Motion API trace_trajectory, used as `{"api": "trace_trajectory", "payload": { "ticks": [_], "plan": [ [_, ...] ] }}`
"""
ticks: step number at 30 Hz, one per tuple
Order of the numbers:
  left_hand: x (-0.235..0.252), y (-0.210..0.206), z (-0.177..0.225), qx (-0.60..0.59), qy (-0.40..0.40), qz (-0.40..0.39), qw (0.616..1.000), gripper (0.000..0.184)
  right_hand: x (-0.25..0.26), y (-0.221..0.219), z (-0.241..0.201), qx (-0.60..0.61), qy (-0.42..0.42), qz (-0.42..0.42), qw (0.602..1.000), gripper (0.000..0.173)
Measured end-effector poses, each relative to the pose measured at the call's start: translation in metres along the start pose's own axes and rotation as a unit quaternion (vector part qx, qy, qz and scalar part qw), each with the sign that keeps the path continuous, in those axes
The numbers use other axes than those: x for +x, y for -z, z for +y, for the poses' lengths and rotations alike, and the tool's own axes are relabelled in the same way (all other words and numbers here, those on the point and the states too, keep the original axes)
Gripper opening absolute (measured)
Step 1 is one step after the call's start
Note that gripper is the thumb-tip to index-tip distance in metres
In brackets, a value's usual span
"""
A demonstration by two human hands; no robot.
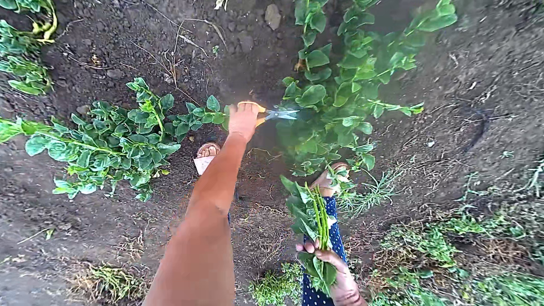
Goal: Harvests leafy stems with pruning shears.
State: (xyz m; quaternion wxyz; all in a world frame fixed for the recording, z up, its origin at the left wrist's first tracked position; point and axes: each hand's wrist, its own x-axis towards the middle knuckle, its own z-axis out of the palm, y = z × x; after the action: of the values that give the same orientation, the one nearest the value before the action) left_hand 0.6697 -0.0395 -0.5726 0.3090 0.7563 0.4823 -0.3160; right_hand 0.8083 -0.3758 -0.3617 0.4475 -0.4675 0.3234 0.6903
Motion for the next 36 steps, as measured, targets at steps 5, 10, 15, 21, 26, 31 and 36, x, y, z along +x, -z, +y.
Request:
{"api": "trace_trajectory", "payload": {
  "ticks": [5,10,15,21,26,31,36],
  "plan": [
    [-0.047,0.015,-0.029,-0.061,0.021,-0.012,0.998,0.032,0.044,-0.042,0.003,-0.093,-0.022,0.057,0.994,0.013],
    [-0.176,-0.011,-0.077,-0.193,0.011,0.198,0.961,0.017,0.122,-0.155,0.036,-0.157,-0.063,0.097,0.981,0.023],
    [-0.261,-0.042,-0.082,-0.253,0.067,0.339,0.904,0.007,0.159,-0.235,0.089,-0.206,-0.098,0.140,0.964,0.019],
    [-0.289,-0.053,-0.067,-0.286,0.103,0.374,0.876,0.011,0.161,-0.226,0.104,-0.232,-0.177,0.059,0.955,0.015],
    [-0.315,-0.028,-0.077,-0.494,0.194,0.185,0.827,0.040,0.135,-0.236,0.086,-0.397,-0.107,0.096,0.907,0.018],
    [-0.306,0.020,-0.156,-0.611,0.290,-0.142,0.723,0.037,0.114,-0.227,0.099,-0.542,-0.091,0.070,0.833,0.030],
    [-0.273,0.035,-0.202,-0.592,0.289,-0.267,0.703,0.038,0.111,-0.220,0.110,-0.524,-0.060,0.080,0.846,0.023]
  ]
}}
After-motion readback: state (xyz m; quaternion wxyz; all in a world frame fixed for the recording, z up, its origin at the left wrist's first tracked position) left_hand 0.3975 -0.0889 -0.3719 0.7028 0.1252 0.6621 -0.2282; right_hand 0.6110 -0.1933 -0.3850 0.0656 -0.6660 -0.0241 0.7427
